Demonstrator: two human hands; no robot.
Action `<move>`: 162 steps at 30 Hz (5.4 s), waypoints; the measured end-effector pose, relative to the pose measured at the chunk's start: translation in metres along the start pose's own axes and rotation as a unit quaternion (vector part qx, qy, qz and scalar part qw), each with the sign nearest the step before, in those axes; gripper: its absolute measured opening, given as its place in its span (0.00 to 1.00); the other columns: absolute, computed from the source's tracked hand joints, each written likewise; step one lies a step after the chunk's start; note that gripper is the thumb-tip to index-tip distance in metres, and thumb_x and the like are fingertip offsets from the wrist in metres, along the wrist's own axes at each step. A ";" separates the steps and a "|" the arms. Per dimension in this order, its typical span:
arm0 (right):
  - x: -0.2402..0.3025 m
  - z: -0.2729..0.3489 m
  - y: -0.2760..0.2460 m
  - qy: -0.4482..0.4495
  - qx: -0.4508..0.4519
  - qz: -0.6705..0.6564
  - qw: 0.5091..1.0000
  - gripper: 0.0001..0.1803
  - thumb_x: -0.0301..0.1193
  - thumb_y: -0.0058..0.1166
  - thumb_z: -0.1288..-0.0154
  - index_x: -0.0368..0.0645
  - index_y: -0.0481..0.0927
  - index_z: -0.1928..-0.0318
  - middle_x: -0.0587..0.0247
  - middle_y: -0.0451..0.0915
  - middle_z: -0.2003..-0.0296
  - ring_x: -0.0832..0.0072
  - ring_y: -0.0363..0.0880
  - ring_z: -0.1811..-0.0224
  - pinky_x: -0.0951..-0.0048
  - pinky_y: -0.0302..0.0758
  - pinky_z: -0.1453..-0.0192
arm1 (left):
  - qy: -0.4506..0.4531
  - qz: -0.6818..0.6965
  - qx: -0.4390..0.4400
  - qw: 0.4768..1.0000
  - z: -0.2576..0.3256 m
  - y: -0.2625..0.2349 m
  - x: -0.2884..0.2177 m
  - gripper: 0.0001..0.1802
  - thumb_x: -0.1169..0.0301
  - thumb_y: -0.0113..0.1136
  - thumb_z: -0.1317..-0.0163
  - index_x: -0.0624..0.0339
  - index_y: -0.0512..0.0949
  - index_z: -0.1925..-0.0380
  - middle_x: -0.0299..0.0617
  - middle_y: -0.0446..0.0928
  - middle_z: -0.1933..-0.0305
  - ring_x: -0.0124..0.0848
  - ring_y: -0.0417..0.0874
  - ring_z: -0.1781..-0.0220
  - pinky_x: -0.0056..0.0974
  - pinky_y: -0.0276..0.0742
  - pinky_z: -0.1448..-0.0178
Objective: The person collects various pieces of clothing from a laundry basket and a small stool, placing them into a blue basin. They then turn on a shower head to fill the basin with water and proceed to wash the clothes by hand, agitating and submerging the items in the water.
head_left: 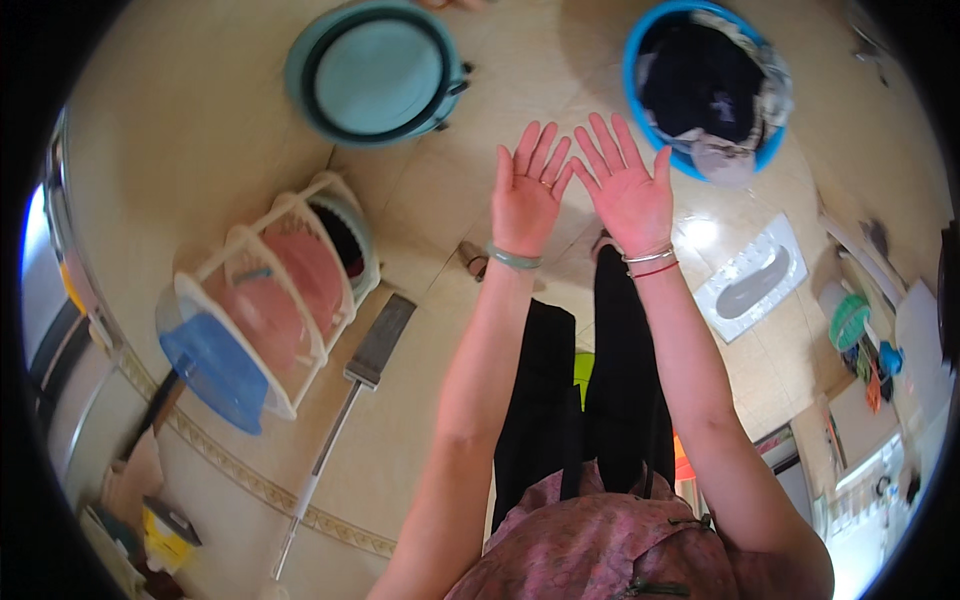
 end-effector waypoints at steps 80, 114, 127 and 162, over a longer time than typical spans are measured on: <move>-0.590 -0.145 -0.224 0.280 0.011 0.511 0.813 0.32 0.45 0.53 0.30 0.54 0.63 0.28 0.65 0.78 0.48 0.76 0.77 0.53 0.67 0.80 0.56 | 0.154 0.085 -0.491 0.853 0.088 -0.653 -0.267 0.30 0.65 0.71 0.42 0.55 0.70 0.41 0.41 0.71 0.39 0.39 0.70 0.38 0.39 0.71 0.38; -0.623 -0.143 -0.222 0.225 -0.010 0.415 0.881 0.39 0.51 0.51 0.29 0.38 0.60 0.29 0.53 0.74 0.41 0.66 0.71 0.38 0.65 0.69 0.35 | 0.171 -0.007 -0.409 0.896 0.206 -0.619 -0.227 0.22 0.64 0.57 0.31 0.56 0.71 0.39 0.44 0.76 0.40 0.40 0.80 0.43 0.44 0.79 0.40; -0.602 -0.104 -0.174 0.134 0.062 0.697 0.702 0.58 0.49 0.73 0.54 0.32 0.55 0.31 0.31 0.50 0.30 0.41 0.55 0.28 0.56 0.63 0.28 | 0.134 0.191 -0.238 0.943 0.177 -0.539 -0.205 0.25 0.59 0.42 0.24 0.54 0.63 0.31 0.38 0.66 0.30 0.32 0.66 0.29 0.44 0.62 0.26; -0.530 -0.057 -0.186 0.299 -0.018 0.347 0.889 0.26 0.17 0.52 0.52 0.37 0.75 0.47 0.68 0.78 0.60 0.78 0.77 0.60 0.74 0.75 0.56 | 0.243 -0.003 -0.221 0.944 0.160 -0.572 -0.243 0.43 0.37 0.42 0.31 0.55 0.56 0.27 0.46 0.61 0.26 0.44 0.65 0.28 0.49 0.63 0.26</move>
Point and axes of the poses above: each hand's wrist, its own z-axis away from the middle knuckle, its own y-axis out of the palm, x = y × z, the point moved 6 cm from there along -z, towards the middle knuckle
